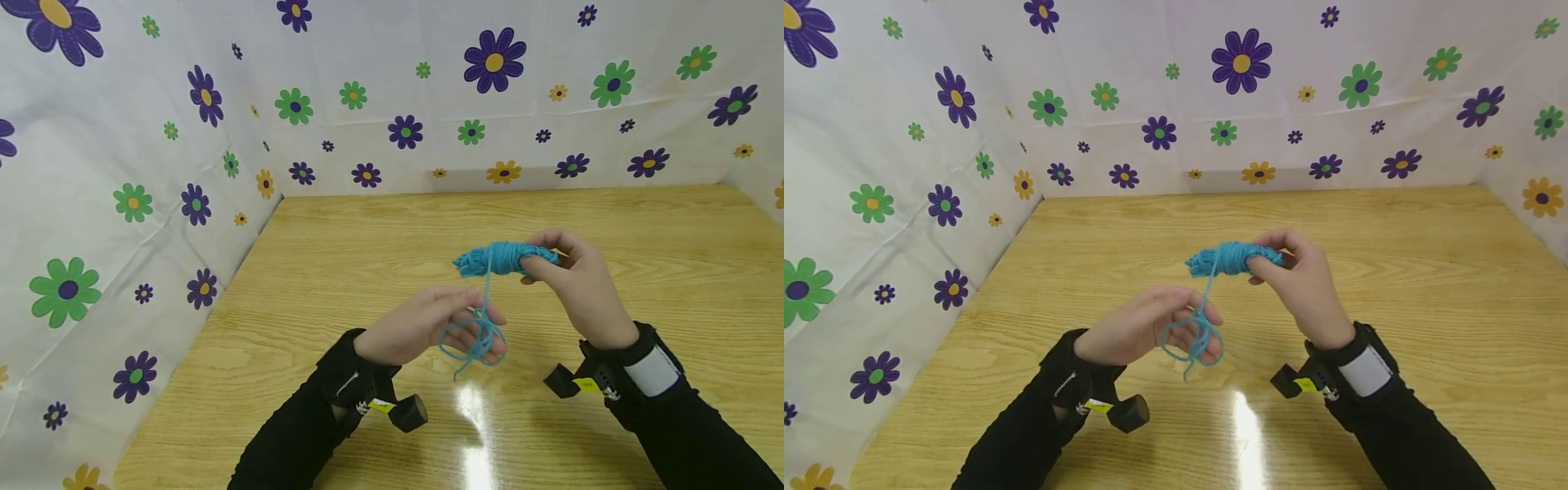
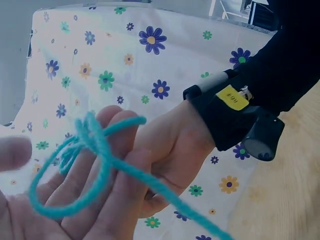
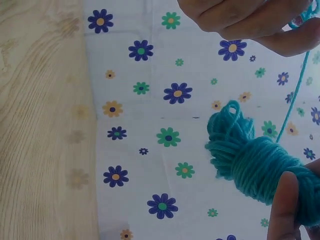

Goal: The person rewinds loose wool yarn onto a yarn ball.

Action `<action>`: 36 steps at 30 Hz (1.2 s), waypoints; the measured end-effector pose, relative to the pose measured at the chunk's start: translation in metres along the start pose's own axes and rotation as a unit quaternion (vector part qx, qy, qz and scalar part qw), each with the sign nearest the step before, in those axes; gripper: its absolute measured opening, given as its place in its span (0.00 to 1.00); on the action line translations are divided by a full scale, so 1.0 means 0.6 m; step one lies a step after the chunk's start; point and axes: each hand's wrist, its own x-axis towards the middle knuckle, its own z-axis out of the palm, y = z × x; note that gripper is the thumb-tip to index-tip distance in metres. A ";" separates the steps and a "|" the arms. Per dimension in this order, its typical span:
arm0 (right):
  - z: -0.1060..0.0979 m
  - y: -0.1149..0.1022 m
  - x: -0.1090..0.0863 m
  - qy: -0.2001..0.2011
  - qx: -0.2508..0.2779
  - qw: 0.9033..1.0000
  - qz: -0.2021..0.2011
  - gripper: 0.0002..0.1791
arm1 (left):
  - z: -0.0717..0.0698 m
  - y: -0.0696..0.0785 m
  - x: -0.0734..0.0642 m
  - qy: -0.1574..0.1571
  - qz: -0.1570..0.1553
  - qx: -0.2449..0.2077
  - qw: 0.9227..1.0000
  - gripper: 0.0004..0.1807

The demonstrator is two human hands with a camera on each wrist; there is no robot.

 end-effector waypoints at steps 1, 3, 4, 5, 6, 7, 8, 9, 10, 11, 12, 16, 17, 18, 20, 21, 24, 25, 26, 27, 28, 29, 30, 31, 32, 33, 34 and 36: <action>0.000 0.000 0.000 0.007 0.006 1.000 -0.004 0.04 | 0.002 -0.001 0.001 0.005 -0.004 -0.003 1.000 0.24; 0.002 0.001 0.001 0.020 0.026 0.999 -0.011 0.04 | 0.005 -0.004 0.003 0.015 -0.008 -0.003 1.000 0.23; 0.003 0.002 0.001 0.026 0.032 0.999 -0.016 0.04 | 0.007 -0.005 0.004 0.019 -0.009 0.002 1.000 0.22; 0.004 0.002 0.001 0.031 0.044 0.998 -0.020 0.04 | 0.008 -0.007 0.005 0.024 -0.012 0.005 1.000 0.21; 0.005 0.002 0.001 0.034 0.055 0.998 -0.024 0.05 | 0.010 -0.008 0.005 0.028 -0.013 0.011 0.999 0.20; 0.006 0.002 0.001 0.037 0.069 0.997 -0.028 0.05 | 0.011 -0.010 0.006 0.029 -0.014 0.018 0.999 0.19; 0.006 0.002 0.001 0.039 0.086 0.995 -0.029 0.05 | 0.012 -0.011 0.006 0.029 -0.015 0.023 0.999 0.18; 0.007 0.001 0.000 0.041 0.104 0.993 -0.030 0.05 | 0.014 -0.013 0.007 0.027 -0.018 0.028 0.999 0.18; 0.007 0.000 0.000 0.042 0.121 0.991 -0.031 0.05 | 0.016 -0.015 0.007 0.026 -0.021 0.029 0.999 0.17; 0.007 -0.001 -0.001 0.044 0.140 0.989 -0.032 0.05 | 0.018 -0.016 0.008 0.024 -0.026 0.030 0.999 0.16; 0.007 -0.002 -0.002 0.044 0.159 0.986 -0.033 0.05 | 0.019 -0.018 0.008 0.019 -0.029 0.031 0.999 0.16; 0.005 -0.008 -0.005 0.043 0.224 0.973 -0.037 0.06 | 0.025 -0.025 0.012 -0.004 -0.041 0.034 0.999 0.15; 0.005 -0.009 -0.006 0.041 0.243 0.969 -0.036 0.06 | 0.025 -0.027 0.013 -0.012 -0.043 0.038 0.998 0.15; 0.004 -0.010 -0.006 0.037 0.264 0.963 -0.035 0.06 | 0.026 -0.029 0.014 -0.020 -0.044 0.043 0.998 0.14; 0.002 -0.012 -0.006 0.029 0.308 0.951 -0.030 0.06 | 0.027 -0.032 0.017 -0.034 -0.047 0.059 0.997 0.14; 0.002 -0.013 -0.006 0.024 0.332 0.943 -0.026 0.07 | 0.027 -0.034 0.018 -0.041 -0.048 0.063 0.996 0.14; -0.002 -0.015 -0.006 -0.002 0.405 0.914 -0.012 0.07 | 0.028 -0.038 0.020 -0.058 -0.059 0.084 0.993 0.14; -0.004 -0.016 -0.005 -0.014 0.421 0.907 -0.006 0.07 | 0.027 -0.039 0.021 -0.062 -0.063 0.090 0.992 0.14; -0.007 -0.015 -0.004 -0.030 0.438 0.899 -0.001 0.07 | 0.026 -0.041 0.022 -0.067 -0.066 0.093 0.991 0.15; -0.010 -0.015 -0.003 -0.049 0.449 0.892 0.003 0.07 | 0.024 -0.042 0.023 -0.069 -0.069 0.098 0.990 0.15; -0.013 -0.014 -0.002 -0.072 0.460 0.885 0.006 0.07 | 0.021 -0.043 0.024 -0.071 -0.072 0.104 0.989 0.15; -0.016 -0.013 -0.001 -0.096 0.471 0.877 0.009 0.07 | 0.018 -0.044 0.025 -0.071 -0.074 0.109 0.989 0.15; -0.019 -0.013 0.001 -0.121 0.475 0.871 0.011 0.07 | 0.015 -0.045 0.025 -0.072 -0.072 0.111 0.989 0.15; -0.021 -0.012 0.002 -0.145 0.478 0.866 0.013 0.07 | 0.011 -0.046 0.026 -0.071 -0.070 0.113 0.989 0.15; -0.024 -0.012 0.003 -0.169 0.482 0.860 0.016 0.07 | 0.007 -0.046 0.027 -0.070 -0.067 0.112 0.989 0.15; -0.026 -0.012 0.004 -0.191 0.482 0.855 0.019 0.08 | 0.003 -0.046 0.027 -0.067 -0.064 0.110 0.990 0.15; -0.028 -0.012 0.005 -0.213 0.483 0.849 0.024 0.08 | 0.000 -0.046 0.027 -0.062 -0.063 0.103 0.991 0.15; -0.031 -0.012 0.006 -0.249 0.472 0.845 0.031 0.08 | -0.007 -0.044 0.026 -0.053 -0.057 0.082 0.994 0.15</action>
